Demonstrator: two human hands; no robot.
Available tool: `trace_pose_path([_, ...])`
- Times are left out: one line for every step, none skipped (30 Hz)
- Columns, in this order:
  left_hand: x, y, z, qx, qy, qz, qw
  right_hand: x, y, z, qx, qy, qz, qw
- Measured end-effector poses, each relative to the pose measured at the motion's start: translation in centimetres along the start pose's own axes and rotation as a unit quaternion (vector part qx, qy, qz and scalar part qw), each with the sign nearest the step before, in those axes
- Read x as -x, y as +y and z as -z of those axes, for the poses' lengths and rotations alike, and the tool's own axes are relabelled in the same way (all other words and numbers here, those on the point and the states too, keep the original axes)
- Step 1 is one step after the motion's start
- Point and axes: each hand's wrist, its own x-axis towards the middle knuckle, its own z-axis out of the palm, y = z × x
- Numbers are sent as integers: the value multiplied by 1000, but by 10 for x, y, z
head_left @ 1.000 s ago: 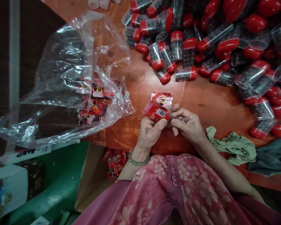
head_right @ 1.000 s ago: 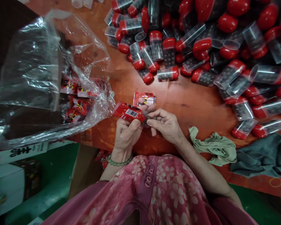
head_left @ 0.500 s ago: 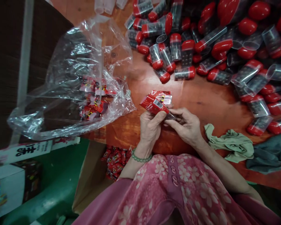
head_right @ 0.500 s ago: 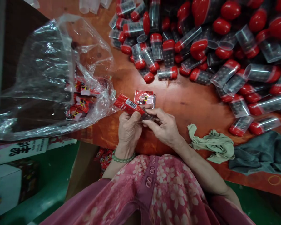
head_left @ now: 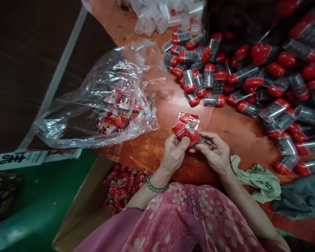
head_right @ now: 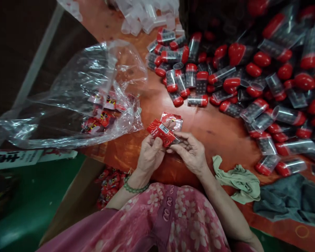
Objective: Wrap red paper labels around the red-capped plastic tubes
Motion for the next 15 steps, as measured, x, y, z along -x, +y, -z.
trace_pose_path([0, -1, -1, 4, -6, -3, 1000, 0, 0, 0, -2, 7, 1, 1000])
trace_pose_path([1, -2, -3, 9, -14, -2, 1000, 0, 0, -1, 1, 16, 6, 1000])
trace_pose_path([2, -3, -4, 15, -21, -1, 1000, 1, 0, -1, 4, 24, 15, 1000])
trace_pose_path([3, -5, -6, 21, -30, 1, 999, 1, 1, 0, 6, 30, 25, 999])
trace_pose_path([4, -6, -7, 26, -38, 0, 999, 2, 1, 1, 11, 34, 36, 999])
trace_pose_path([5, -7, -7, 29, -45, -2, 999, 3, 2, 2, 19, 36, 49, 998])
trace_pose_path([6, -8, -8, 29, -52, -3, 998, 4, 3, 4, 34, 37, 65, 997])
trace_pose_path([7, -9, -8, 29, -59, -4, 998, 5, 5, 6, 57, 41, 84, 994])
trace_pose_path([8, -9, -8, 29, -64, -4, 998, 6, 6, 8, 84, 48, 106, 990])
trace_pose_path([10, -10, -7, 30, -69, -7, 997, 7, 8, 10, 110, 57, 130, 984])
trace_pose_path([11, -10, -7, 32, -75, -12, 997, 8, 10, 12, 132, 67, 155, 977])
trace_pose_path([12, -9, -7, 32, -82, -17, 996, 9, 13, 13, 148, 76, 177, 970])
trace_pose_path([13, -8, -7, 28, -88, -25, 995, 10, 15, 14, 159, 82, 194, 965])
trace_pose_path([13, -7, -7, 18, -94, -32, 995, 11, 17, 15, 167, 88, 206, 960])
trace_pose_path([14, -5, -8, 3, -99, -39, 994, 12, 18, 16, 175, 92, 215, 956])
